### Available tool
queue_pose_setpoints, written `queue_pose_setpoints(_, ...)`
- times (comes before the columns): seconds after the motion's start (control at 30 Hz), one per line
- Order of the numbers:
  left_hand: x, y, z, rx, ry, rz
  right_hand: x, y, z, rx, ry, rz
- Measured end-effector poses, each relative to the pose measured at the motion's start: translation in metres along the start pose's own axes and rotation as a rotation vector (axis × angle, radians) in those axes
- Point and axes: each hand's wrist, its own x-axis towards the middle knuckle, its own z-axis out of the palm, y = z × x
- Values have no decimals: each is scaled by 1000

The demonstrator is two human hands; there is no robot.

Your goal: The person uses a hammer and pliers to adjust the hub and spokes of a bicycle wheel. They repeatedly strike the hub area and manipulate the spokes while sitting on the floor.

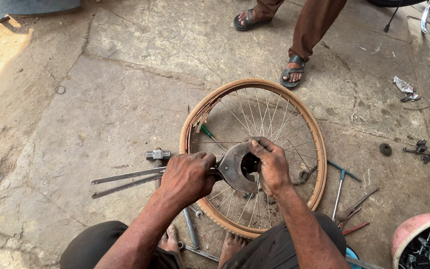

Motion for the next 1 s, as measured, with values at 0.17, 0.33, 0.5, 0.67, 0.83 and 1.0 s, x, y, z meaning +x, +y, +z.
queue_pose_setpoints(0.17,5,-6,9,-152,34,57,-1,-3,-7,151,-14,-36)
queue_pose_setpoints(0.33,9,-8,14,-595,92,104,-18,-23,-6,78,-221,-206)
queue_pose_setpoints(0.5,6,1,12,-705,-143,-220,-35,-42,7,17,-376,-337)
queue_pose_setpoints(0.67,7,10,10,-723,-76,-87,-44,-54,10,-77,-432,-312)
queue_pose_setpoints(0.83,7,9,9,-555,59,80,-43,-56,6,-265,-476,-445)
queue_pose_setpoints(1.0,5,3,5,-524,110,156,-40,-52,7,-301,-429,-396)
